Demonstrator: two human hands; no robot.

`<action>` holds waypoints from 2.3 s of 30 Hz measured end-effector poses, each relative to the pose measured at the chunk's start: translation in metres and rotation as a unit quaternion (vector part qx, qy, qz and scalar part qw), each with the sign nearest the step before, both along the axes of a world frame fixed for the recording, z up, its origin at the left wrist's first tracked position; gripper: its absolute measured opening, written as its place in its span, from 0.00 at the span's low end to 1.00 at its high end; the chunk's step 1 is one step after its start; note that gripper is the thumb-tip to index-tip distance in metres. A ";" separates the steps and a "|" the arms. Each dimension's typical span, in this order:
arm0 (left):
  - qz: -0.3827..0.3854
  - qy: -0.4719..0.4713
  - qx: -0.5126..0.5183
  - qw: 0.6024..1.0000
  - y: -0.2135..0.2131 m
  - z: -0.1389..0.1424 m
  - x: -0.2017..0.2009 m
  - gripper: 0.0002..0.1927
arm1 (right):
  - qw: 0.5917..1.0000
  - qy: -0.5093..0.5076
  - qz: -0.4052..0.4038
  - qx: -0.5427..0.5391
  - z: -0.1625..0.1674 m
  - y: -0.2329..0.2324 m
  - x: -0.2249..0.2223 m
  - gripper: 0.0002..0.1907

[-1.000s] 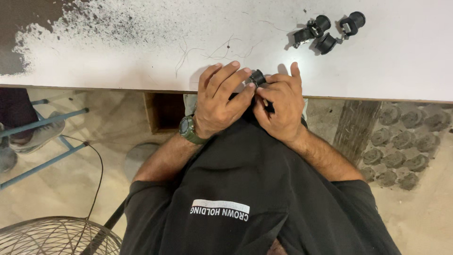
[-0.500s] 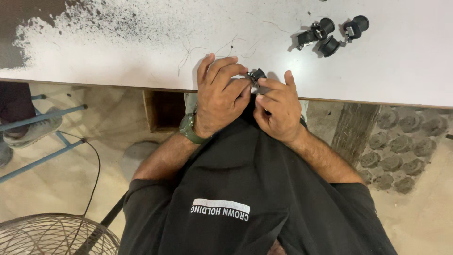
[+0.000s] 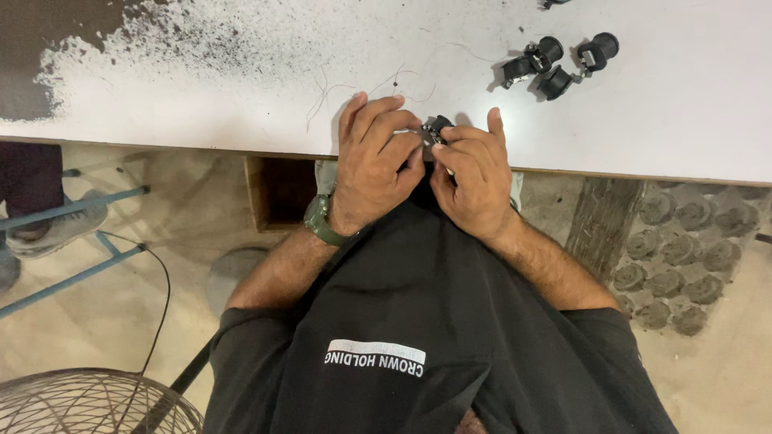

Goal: The person sits at a workbench fitting black plastic components onto metal hub assemblies one at a time, using a small flat blade to press and seat each piece, then sets the finished assembly aside and picks up the next part from a pile on the table.

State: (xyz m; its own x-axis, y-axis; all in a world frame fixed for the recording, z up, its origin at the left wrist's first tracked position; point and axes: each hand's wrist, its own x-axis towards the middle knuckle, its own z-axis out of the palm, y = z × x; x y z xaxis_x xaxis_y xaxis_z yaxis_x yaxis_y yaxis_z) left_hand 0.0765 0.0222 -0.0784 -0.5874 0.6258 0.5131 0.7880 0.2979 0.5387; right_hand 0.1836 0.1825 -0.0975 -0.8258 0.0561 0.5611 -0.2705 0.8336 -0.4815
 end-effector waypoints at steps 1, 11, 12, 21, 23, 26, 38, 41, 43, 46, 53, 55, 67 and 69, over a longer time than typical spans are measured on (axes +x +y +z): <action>0.002 0.006 0.004 1.000 -0.001 0.004 -0.001 0.10 | 1.000 0.012 0.018 -0.011 0.003 0.002 0.001 0.18; -0.114 -0.033 -0.106 0.987 -0.001 0.038 -0.034 0.17 | 0.995 -0.077 -0.050 0.033 0.028 0.021 -0.004 0.22; -0.112 -0.047 -0.125 0.985 0.000 0.041 -0.035 0.13 | 0.994 -0.090 -0.051 0.046 0.028 0.021 -0.005 0.21; -0.160 -0.017 -0.077 0.984 0.003 0.051 -0.035 0.08 | 0.995 -0.083 -0.015 0.043 0.027 0.027 -0.003 0.21; -0.150 0.003 -0.069 0.986 0.002 0.047 -0.033 0.07 | 0.995 -0.084 -0.015 0.053 0.026 0.028 -0.003 0.21; -0.134 0.024 -0.077 0.988 0.004 0.040 -0.032 0.07 | 0.994 -0.091 0.000 0.052 0.025 0.026 -0.004 0.20; -0.139 0.009 -0.052 0.989 -0.008 0.028 -0.024 0.09 | 0.997 -0.074 -0.024 0.024 0.021 0.027 -0.004 0.19; -0.122 0.048 -0.051 0.990 -0.008 0.026 -0.020 0.09 | 0.997 -0.068 -0.028 0.010 0.018 0.026 -0.005 0.19; -0.120 0.073 -0.045 0.989 -0.005 0.024 -0.018 0.10 | 0.997 -0.073 -0.025 0.015 0.018 0.025 -0.005 0.19; -0.125 0.061 -0.044 0.989 -0.001 0.025 -0.015 0.11 | 0.995 -0.088 -0.015 0.039 0.020 0.025 -0.004 0.19; -0.078 -0.156 -0.061 0.983 0.002 0.035 -0.019 0.08 | 0.995 -0.093 -0.012 0.035 0.022 0.025 -0.002 0.19; -0.082 -0.205 -0.060 0.974 0.001 0.037 -0.019 0.06 | 0.995 -0.096 -0.017 0.026 0.021 0.024 -0.001 0.19; -0.092 -0.184 0.006 0.979 0.000 0.036 -0.014 0.08 | 0.995 -0.093 -0.028 0.034 0.025 0.025 0.000 0.19; -0.102 -0.153 0.010 0.983 0.000 0.036 -0.015 0.08 | 0.995 -0.089 -0.028 0.041 0.026 0.025 0.001 0.19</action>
